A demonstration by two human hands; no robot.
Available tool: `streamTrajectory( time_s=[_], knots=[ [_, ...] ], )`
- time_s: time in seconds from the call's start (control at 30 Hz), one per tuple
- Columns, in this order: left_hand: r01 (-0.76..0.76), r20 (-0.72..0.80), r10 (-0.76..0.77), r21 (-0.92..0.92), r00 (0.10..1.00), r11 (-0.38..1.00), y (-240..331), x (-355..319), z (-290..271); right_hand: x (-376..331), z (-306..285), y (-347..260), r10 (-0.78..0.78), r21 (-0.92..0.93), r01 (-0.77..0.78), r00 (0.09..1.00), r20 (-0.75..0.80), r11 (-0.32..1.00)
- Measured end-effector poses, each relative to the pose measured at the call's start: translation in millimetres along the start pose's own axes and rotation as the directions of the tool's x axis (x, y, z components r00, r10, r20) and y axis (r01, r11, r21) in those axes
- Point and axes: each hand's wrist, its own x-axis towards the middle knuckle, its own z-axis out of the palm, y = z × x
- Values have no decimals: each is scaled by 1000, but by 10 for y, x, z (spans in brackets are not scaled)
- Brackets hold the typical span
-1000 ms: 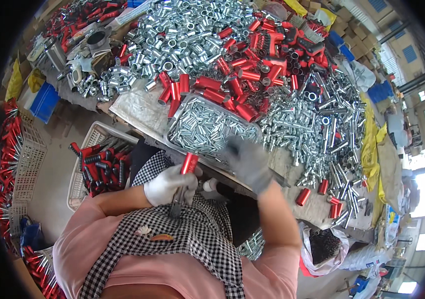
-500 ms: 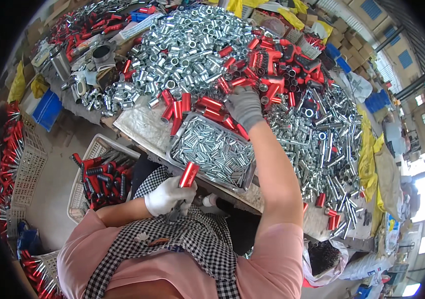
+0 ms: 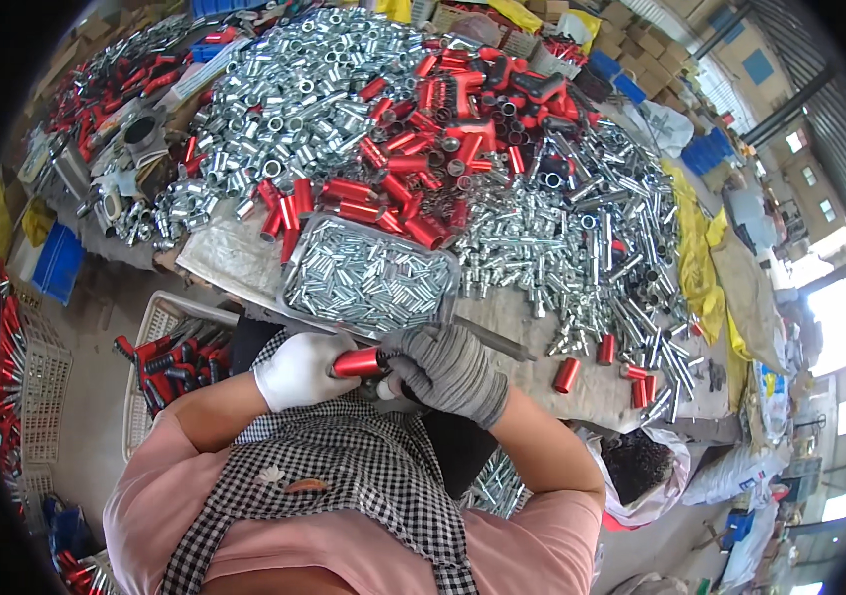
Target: Manually assembling metal rods and red sleeves into a mechanical base component.
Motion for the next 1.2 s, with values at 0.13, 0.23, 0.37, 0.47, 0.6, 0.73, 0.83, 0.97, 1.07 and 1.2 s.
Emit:
streamTrajectory(
  time_s=[0.13, 0.23, 0.37, 0.47, 0.6, 0.73, 0.83, 0.97, 1.07, 1.2],
  knots=[
    [-136, -39, 133, -96, 990, 986, 14, 67, 11, -135, 43, 72, 284, 235, -310, 949, 135, 921],
    [-43, -25, 41, -94, 999, 995, -44, 114, 68, -5, 97, 117, 28, 150, -16, 996, -81, 989],
    [8, -50, -12, -76, 999, 997, -135, 135, -107, 329, -75, 158, 175, -58, -168, 972, 156, 984],
    [62, -117, -65, -25, 991, 998, -241, 96, -198, 509, -154, 309, 89, 234, -218, 882, 462, 947],
    [138, -207, -141, -28, 968, 990, -358, 75, -237, 878, -407, 1156, 328, 252, -417, 886, 329, 873],
    [182, -212, -196, -82, 957, 980, -356, 95, -294, 1860, -768, 2093, 789, -565, -662, 614, -31, 493],
    [172, -162, -186, -91, 969, 981, -377, 176, -300, 1772, -893, 2882, 832, -136, -838, 478, 282, 528],
    [232, -156, -251, -127, 955, 964, -406, 107, -338, 2015, -574, 3205, 916, 26, -916, 400, 31, 399],
    [125, -182, -152, -149, 971, 981, -379, 169, -306, 1628, -834, 3752, 916, -186, -911, 390, -96, 368],
    [153, -222, -185, -155, 957, 976, -393, 123, -275, 1425, -717, 3210, 857, -104, -965, 262, -444, 242]
  ],
)
